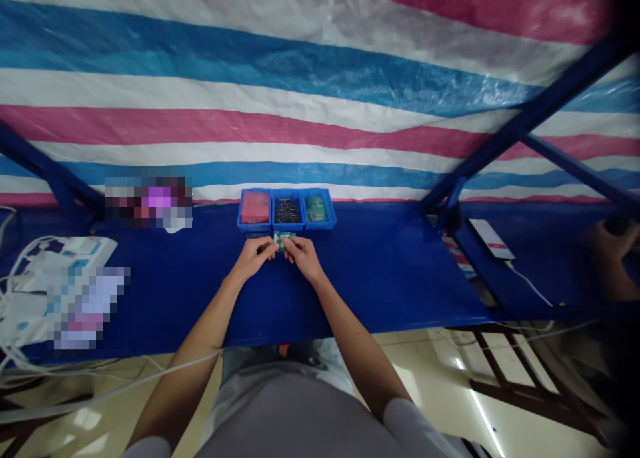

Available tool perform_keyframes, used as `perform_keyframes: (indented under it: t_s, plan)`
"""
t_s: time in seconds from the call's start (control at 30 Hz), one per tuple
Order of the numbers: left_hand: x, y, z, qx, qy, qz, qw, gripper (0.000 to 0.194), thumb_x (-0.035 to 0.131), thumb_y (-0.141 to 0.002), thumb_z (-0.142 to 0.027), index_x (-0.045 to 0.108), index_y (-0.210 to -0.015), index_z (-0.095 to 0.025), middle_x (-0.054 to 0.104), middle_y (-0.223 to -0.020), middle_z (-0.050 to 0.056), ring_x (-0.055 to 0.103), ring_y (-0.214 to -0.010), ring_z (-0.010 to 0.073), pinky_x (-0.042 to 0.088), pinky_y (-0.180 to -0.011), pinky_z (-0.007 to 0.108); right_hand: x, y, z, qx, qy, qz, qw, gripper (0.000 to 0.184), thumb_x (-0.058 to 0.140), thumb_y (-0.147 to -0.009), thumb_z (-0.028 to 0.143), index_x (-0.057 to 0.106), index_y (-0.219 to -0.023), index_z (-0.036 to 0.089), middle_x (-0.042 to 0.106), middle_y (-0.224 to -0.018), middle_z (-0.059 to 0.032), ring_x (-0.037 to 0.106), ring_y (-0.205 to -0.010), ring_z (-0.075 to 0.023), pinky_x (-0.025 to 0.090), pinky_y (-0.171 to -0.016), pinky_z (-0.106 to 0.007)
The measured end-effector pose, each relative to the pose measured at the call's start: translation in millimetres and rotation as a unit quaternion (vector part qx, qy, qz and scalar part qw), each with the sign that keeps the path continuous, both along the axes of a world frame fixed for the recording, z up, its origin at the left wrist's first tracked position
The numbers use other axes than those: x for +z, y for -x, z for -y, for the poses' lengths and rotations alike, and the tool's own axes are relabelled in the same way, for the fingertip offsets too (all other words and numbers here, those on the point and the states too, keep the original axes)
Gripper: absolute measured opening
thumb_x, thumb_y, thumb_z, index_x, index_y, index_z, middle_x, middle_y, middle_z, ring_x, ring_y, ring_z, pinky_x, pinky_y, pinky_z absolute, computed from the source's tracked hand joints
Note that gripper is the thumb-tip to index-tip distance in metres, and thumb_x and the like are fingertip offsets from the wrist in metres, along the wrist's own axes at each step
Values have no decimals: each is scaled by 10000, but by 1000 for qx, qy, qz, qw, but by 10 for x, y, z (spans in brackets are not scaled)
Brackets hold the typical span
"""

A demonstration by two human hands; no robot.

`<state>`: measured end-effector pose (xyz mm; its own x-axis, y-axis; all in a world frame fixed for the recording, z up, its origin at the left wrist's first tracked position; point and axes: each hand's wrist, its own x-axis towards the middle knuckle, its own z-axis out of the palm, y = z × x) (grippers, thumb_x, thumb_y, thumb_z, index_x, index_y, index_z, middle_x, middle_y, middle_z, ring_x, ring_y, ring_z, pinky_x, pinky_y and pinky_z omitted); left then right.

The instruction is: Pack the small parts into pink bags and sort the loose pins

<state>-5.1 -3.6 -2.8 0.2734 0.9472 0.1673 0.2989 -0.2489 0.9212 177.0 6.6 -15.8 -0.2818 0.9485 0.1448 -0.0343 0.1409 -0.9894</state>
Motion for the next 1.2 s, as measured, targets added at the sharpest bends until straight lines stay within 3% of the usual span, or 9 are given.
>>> perform_keyframes:
  t_s: [0.3, 0.7, 0.9, 1.2]
  plan:
    - [18, 15, -9, -6, -6, -8, 1000, 425, 557, -943, -453, 648, -668, -142, 628, -634, 20, 566, -614, 143, 414, -622, 257, 40, 30, 32, 9, 15, -23, 1000, 353, 590, -916, 532, 558, -826, 192, 535, -637, 40, 447, -474, -80, 352, -477, -222]
    - [28, 5, 12, 0, 4, 13, 1000, 382, 569, -937, -453, 644, -727, -143, 634, -662, 25, 580, -617, 146, 433, -615, 259, 83, 15, 53, 33, 28, -27, 999, 371, 597, -893, 554, 538, -804, 199, 501, -616, 42, 430, -493, -92, 351, -504, -239]
    - [55, -9, 23, 7, 5, 12, 1000, 384, 573, -934, -446, 610, -697, -146, 606, -654, 11, 563, -617, 139, 422, -619, 256, 78, 2, 54, 30, 40, -31, 998, 270, 554, -906, 453, 547, -815, 199, 490, -599, 49, 432, -487, -94, 337, -503, -234]
    - [22, 4, 7, 5, 0, 15, 1000, 308, 573, -931, -433, 658, -840, -152, 573, -654, -4, 522, -595, 131, 392, -598, 249, 52, 22, 72, 34, 22, -3, 999, 279, 599, -882, 457, 561, -815, 188, 501, -640, 45, 434, -530, -93, 354, -526, -223]
